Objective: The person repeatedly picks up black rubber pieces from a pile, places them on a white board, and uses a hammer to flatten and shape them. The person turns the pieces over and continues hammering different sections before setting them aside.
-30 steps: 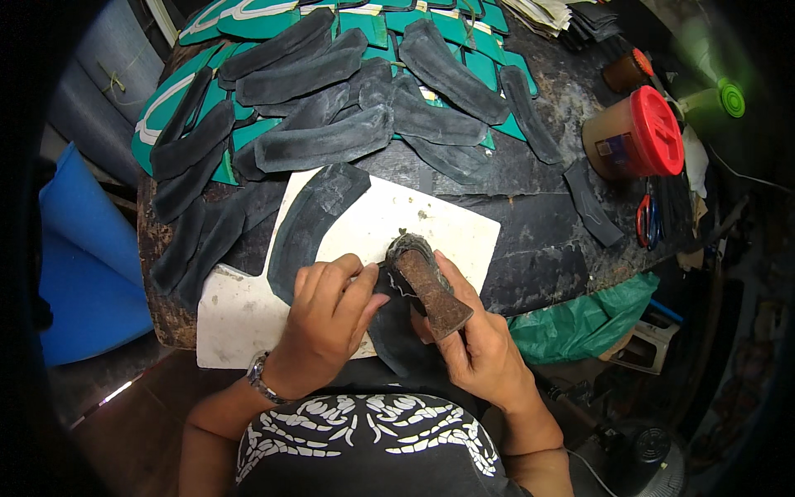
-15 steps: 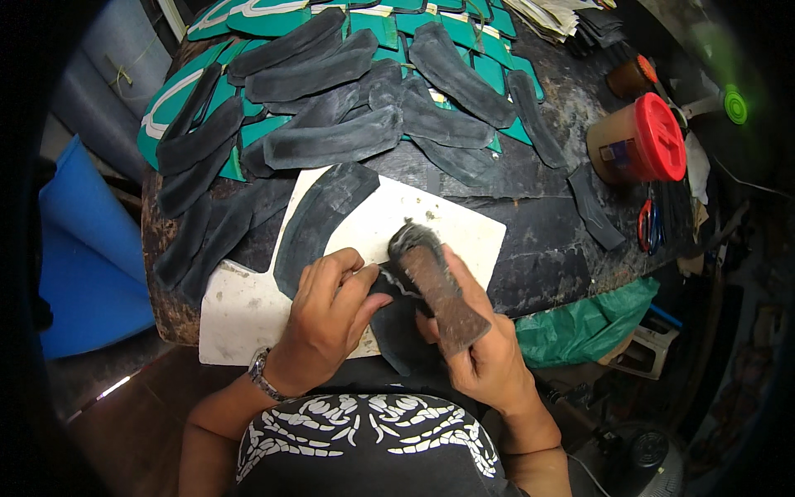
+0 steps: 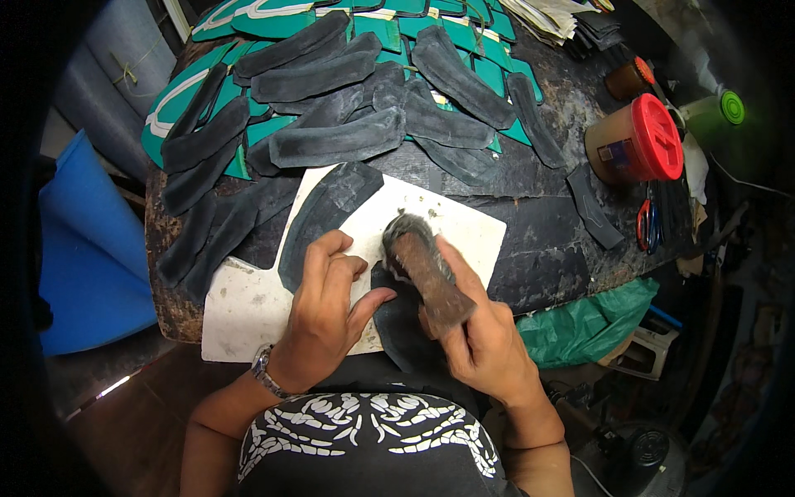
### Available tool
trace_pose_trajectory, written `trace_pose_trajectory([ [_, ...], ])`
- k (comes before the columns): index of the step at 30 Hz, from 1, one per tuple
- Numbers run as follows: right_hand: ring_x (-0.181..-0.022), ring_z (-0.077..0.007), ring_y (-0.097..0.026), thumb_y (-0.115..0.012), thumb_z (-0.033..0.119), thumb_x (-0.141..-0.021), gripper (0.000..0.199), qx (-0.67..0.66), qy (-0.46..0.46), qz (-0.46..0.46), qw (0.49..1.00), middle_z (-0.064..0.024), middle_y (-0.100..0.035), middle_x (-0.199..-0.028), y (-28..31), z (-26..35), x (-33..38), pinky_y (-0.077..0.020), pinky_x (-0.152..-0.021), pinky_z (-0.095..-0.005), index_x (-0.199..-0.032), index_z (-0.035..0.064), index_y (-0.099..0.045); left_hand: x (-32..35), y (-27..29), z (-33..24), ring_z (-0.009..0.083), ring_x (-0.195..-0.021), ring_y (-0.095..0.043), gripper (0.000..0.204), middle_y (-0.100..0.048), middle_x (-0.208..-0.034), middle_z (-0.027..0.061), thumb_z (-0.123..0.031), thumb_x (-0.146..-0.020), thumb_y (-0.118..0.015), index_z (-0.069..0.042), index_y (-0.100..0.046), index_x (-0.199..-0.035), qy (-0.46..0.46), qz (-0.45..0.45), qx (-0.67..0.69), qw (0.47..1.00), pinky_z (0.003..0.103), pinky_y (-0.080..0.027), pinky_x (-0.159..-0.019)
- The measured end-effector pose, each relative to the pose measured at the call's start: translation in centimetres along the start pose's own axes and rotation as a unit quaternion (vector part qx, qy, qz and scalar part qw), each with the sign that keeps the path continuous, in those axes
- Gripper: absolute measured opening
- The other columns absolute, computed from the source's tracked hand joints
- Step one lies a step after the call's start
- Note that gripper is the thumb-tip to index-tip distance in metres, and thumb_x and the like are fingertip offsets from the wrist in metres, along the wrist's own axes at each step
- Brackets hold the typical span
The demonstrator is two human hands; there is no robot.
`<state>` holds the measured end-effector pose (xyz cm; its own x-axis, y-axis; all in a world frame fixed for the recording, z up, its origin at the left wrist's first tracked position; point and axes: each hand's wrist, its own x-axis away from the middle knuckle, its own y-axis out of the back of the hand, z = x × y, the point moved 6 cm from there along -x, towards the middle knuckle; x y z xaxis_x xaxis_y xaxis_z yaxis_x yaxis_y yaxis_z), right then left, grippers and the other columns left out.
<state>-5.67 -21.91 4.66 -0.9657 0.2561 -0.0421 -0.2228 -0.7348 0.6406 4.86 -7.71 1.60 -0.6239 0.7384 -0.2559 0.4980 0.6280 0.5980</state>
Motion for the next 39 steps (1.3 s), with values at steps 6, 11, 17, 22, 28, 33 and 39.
trace_pose_trajectory([
  [6,-0.071,-0.0186,-0.068,-0.063,0.010,-0.099,0.050,-0.079,-0.114,-0.058,0.989,-0.0128,-0.071,-0.088,-0.1,-1.9,-0.5,-0.0518,-0.068,-0.0307,-0.145,0.0001,-0.045,0.1,-0.4,0.1,0.0370,-0.110,-0.061,0.057,-0.050,-0.127,0.0229,-0.007,-0.080,-0.081,0.012,-0.055,-0.127,-0.009,0.018,-0.021,1.000,0.041,-0.053,-0.093],
  [11,-0.078,-0.0174,-0.067,-0.070,0.002,-0.088,0.057,-0.129,-0.052,-0.152,0.979,-0.0121,-0.068,-0.098,0.4,-2.5,-2.0,-0.0531,-0.069,-0.0310,-0.138,0.0019,-0.043,-0.1,-0.5,-0.2,0.0356,-0.107,-0.060,0.054,-0.052,-0.124,0.0221,-0.012,-0.082,-0.080,0.012,-0.057,-0.125,-0.035,0.022,-0.049,0.998,0.041,-0.052,-0.093],
  [17,-0.094,-0.0433,-0.066,-0.069,-0.004,-0.079,0.062,0.054,0.024,-0.005,0.998,-0.0197,-0.059,-0.115,-1.9,-0.2,-3.7,-0.0535,-0.074,-0.0493,-0.135,0.0060,-0.044,-0.6,0.8,-0.4,0.0344,-0.103,-0.061,0.038,-0.059,-0.116,0.0203,0.001,-0.083,-0.076,0.007,-0.063,-0.119,-0.039,0.014,-0.019,0.999,0.040,-0.052,-0.086],
  [22,-0.093,-0.0432,-0.067,-0.068,-0.003,-0.082,0.062,0.068,-0.025,0.007,0.997,-0.0208,-0.063,-0.112,-2.0,-1.1,-3.0,-0.0538,-0.076,-0.0500,-0.138,0.0065,-0.043,-3.2,3.8,1.6,0.0333,-0.113,-0.058,0.038,-0.060,-0.123,0.0146,0.003,-0.086,-0.067,0.000,-0.065,-0.124,-0.049,0.017,-0.206,0.977,0.042,-0.046,-0.092],
  [28,-0.087,-0.0373,-0.072,-0.064,-0.002,-0.091,0.057,0.071,-0.125,-0.183,0.973,-0.0226,-0.070,-0.096,4.5,-7.0,-1.2,-0.0543,-0.077,-0.0444,-0.141,0.0097,-0.041,-2.6,3.1,0.9,0.0316,-0.101,-0.058,0.047,-0.057,-0.118,0.0170,-0.006,-0.083,-0.075,-0.004,-0.064,-0.128,-0.061,0.095,-0.166,0.980,0.043,-0.047,-0.087],
  [33,-0.087,-0.0212,-0.065,-0.070,0.005,-0.093,0.054,0.078,-0.217,-0.310,0.922,-0.0190,-0.064,-0.110,10.0,-11.1,0.5,-0.0519,-0.080,-0.0356,-0.141,0.0024,-0.046,-0.4,-0.3,-1.8,0.0296,-0.098,-0.056,0.045,-0.056,-0.109,0.0165,-0.015,-0.091,-0.070,0.005,-0.058,-0.129,-0.123,0.102,-0.095,0.983,0.041,-0.044,-0.083],
  [39,-0.066,-0.0073,-0.045,-0.071,0.008,-0.094,0.050,0.036,-0.132,-0.303,0.943,0.0015,-0.056,-0.080,8.7,-7.6,2.6,-0.0391,-0.061,-0.0240,-0.140,0.0015,-0.052,-1.9,-0.6,-0.5,0.0303,-0.097,-0.055,0.042,-0.056,-0.109,0.0164,-0.009,-0.089,-0.073,0.003,-0.061,-0.127,-0.018,-0.001,-0.095,0.995,0.040,-0.042,-0.086],
])
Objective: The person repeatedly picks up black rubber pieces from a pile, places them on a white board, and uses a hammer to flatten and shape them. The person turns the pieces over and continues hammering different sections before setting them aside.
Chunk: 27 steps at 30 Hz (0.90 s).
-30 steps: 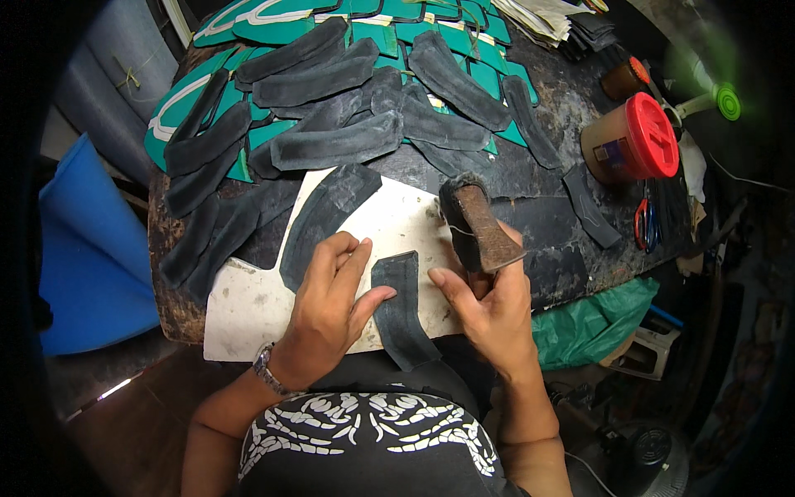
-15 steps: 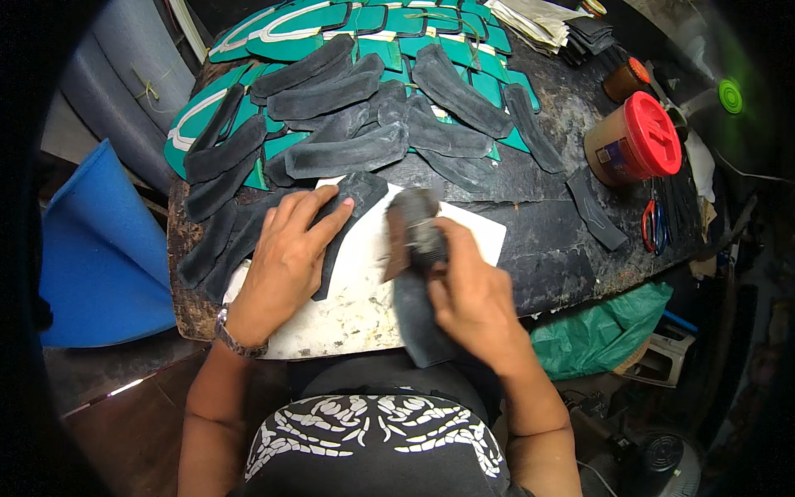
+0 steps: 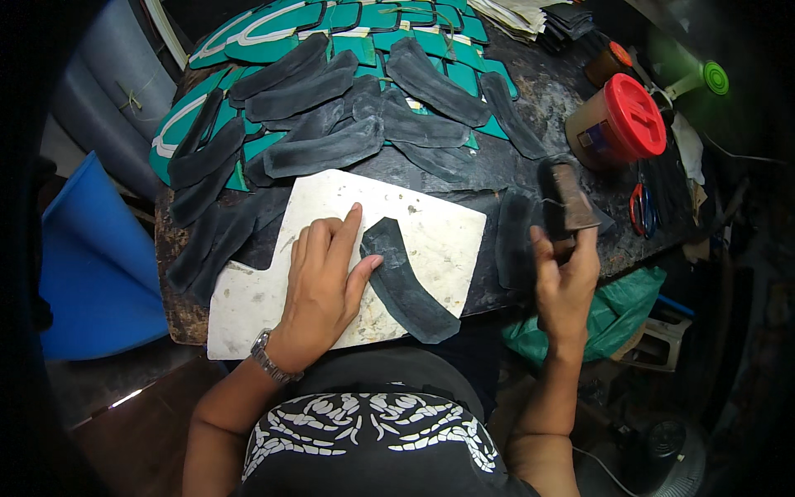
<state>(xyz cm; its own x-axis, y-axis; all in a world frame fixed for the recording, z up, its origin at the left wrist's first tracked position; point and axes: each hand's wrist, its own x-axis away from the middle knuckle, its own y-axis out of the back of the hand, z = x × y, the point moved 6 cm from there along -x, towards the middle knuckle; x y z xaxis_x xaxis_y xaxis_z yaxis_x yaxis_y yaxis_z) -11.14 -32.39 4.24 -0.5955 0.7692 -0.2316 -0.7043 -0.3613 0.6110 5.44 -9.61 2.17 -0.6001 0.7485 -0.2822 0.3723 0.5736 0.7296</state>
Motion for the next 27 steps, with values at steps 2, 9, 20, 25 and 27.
trace_pose_trajectory([
  [2,-0.065,-0.0060,-0.048,-0.072,0.008,-0.093,0.050,-0.042,-0.043,0.034,0.998,0.0018,-0.058,-0.080,-0.8,0.9,1.0,-0.0399,-0.060,-0.0223,-0.139,0.0009,-0.052,-0.3,-0.4,0.0,0.0286,-0.097,-0.054,0.040,-0.056,-0.109,0.0148,-0.010,-0.088,-0.074,0.002,-0.064,-0.124,0.010,0.016,-0.040,0.999,0.039,-0.040,-0.086],
  [9,-0.103,-0.0117,-0.064,-0.070,-0.002,-0.091,0.062,-0.159,-0.019,0.240,0.958,-0.0153,-0.061,-0.135,-4.8,4.8,4.8,-0.0537,-0.081,-0.0240,-0.148,-0.0049,-0.044,0.1,-0.5,-0.1,0.0258,-0.099,-0.055,0.037,-0.058,-0.110,0.0114,-0.009,-0.085,-0.073,0.001,-0.067,-0.120,-0.028,-0.017,-0.005,0.999,0.039,-0.040,-0.086],
  [20,-0.084,-0.0087,-0.064,-0.070,-0.003,-0.092,0.064,-0.145,-0.027,0.259,0.955,-0.0157,-0.066,-0.125,-5.9,4.1,5.5,-0.0510,-0.067,-0.0217,-0.149,-0.0045,-0.042,0.9,-0.9,-1.5,0.0245,-0.097,-0.060,0.035,-0.064,-0.112,0.0147,-0.005,-0.083,-0.063,0.007,-0.066,-0.115,-0.153,-0.012,-0.079,0.985,0.039,-0.044,-0.085],
  [25,-0.101,-0.0141,-0.066,-0.069,-0.003,-0.092,0.063,-0.139,-0.024,0.264,0.954,-0.0201,-0.058,-0.139,-6.1,4.8,5.0,-0.0543,-0.077,-0.0245,-0.149,-0.0048,-0.042,0.6,-1.1,-0.9,0.0249,-0.098,-0.060,0.036,-0.063,-0.115,0.0156,-0.004,-0.084,-0.062,0.008,-0.065,-0.117,-0.124,-0.021,-0.072,0.989,0.038,-0.046,-0.085],
  [27,-0.113,-0.0179,-0.064,-0.069,-0.003,-0.092,0.063,-0.167,-0.040,0.257,0.951,-0.0226,-0.052,-0.147,-6.4,5.0,4.8,-0.0542,-0.086,-0.0269,-0.149,-0.0054,-0.043,0.6,-1.1,-0.8,0.0247,-0.099,-0.059,0.037,-0.062,-0.116,0.0156,-0.004,-0.084,-0.061,0.009,-0.065,-0.118,-0.120,-0.013,-0.072,0.990,0.037,-0.046,-0.085],
])
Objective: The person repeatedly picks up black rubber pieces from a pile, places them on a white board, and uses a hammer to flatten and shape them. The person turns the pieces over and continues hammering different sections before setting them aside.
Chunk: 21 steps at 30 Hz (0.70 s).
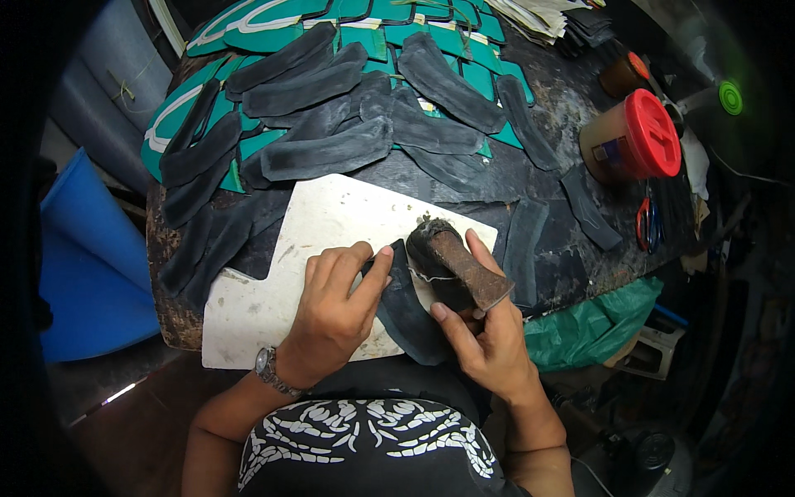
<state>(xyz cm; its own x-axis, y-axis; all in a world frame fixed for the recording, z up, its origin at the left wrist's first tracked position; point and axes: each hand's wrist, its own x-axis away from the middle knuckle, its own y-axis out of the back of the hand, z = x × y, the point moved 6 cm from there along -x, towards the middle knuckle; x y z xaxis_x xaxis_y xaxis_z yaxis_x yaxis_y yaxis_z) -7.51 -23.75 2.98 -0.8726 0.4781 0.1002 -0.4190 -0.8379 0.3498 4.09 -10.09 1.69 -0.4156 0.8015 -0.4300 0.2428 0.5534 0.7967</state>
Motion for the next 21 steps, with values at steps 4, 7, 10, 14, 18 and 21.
trace_pose_trajectory([
  [4,-0.132,-0.0251,-0.056,-0.069,-0.004,-0.091,0.061,0.021,0.006,0.031,0.999,-0.0258,-0.041,-0.157,-0.5,0.0,-1.0,-0.0509,-0.100,-0.0322,-0.147,-0.0067,-0.044,-0.2,0.0,0.0,0.0254,-0.100,-0.059,0.038,-0.061,-0.115,0.0146,-0.003,-0.083,-0.065,0.008,-0.065,-0.120,0.009,0.013,0.003,1.000,0.038,-0.046,-0.085],
  [7,-0.135,-0.0296,-0.054,-0.068,-0.005,-0.090,0.060,0.085,0.107,0.048,0.989,-0.0271,-0.040,-0.157,-0.7,0.9,-1.6,-0.0490,-0.103,-0.0350,-0.146,-0.0070,-0.045,-0.2,0.1,0.1,0.0277,-0.101,-0.060,0.039,-0.060,-0.115,0.0141,-0.002,-0.083,-0.073,0.006,-0.066,-0.121,0.028,0.023,0.021,0.999,0.039,-0.045,-0.086],
  [10,-0.136,-0.0347,-0.054,-0.068,-0.006,-0.089,0.059,0.122,0.151,0.046,0.980,-0.0283,-0.042,-0.155,-1.0,1.3,-1.7,-0.0474,-0.106,-0.0377,-0.145,-0.0075,-0.047,-0.2,0.1,0.1,0.0276,-0.101,-0.060,0.038,-0.060,-0.115,0.0142,-0.002,-0.083,-0.073,0.007,-0.066,-0.120,0.030,0.025,0.024,0.999,0.039,-0.045,-0.086],
  [14,-0.135,-0.0377,-0.054,-0.067,-0.008,-0.087,0.059,0.092,0.103,0.045,0.989,-0.0284,-0.045,-0.153,-1.1,1.1,-2.0,-0.0449,-0.108,-0.0394,-0.143,-0.0081,-0.048,-0.2,0.1,0.2,0.0272,-0.100,-0.059,0.037,-0.060,-0.114,0.0140,-0.002,-0.083,-0.073,0.007,-0.067,-0.118,0.031,0.020,0.024,0.999,0.039,-0.045,-0.084],
  [18,-0.134,-0.0373,-0.056,-0.066,-0.009,-0.086,0.063,0.161,0.202,0.022,0.966,-0.0275,-0.047,-0.152,-1.0,2.2,-1.9,-0.0452,-0.108,-0.0385,-0.146,-0.0071,-0.045,-0.3,0.2,0.3,0.0267,-0.098,-0.059,0.034,-0.060,-0.112,0.0135,-0.003,-0.083,-0.074,0.007,-0.068,-0.115,0.027,0.002,0.022,0.999,0.039,-0.046,-0.083],
  [21,-0.133,-0.0377,-0.057,-0.066,-0.009,-0.086,0.065,0.146,0.191,0.070,0.968,-0.0270,-0.048,-0.151,-1.6,1.8,-2.0,-0.0455,-0.108,-0.0379,-0.147,-0.0058,-0.044,-0.2,0.3,0.3,0.0259,-0.094,-0.059,0.036,-0.060,-0.110,0.0132,-0.004,-0.081,-0.077,0.007,-0.068,-0.114,0.031,0.008,0.013,0.999,0.038,-0.046,-0.081],
])
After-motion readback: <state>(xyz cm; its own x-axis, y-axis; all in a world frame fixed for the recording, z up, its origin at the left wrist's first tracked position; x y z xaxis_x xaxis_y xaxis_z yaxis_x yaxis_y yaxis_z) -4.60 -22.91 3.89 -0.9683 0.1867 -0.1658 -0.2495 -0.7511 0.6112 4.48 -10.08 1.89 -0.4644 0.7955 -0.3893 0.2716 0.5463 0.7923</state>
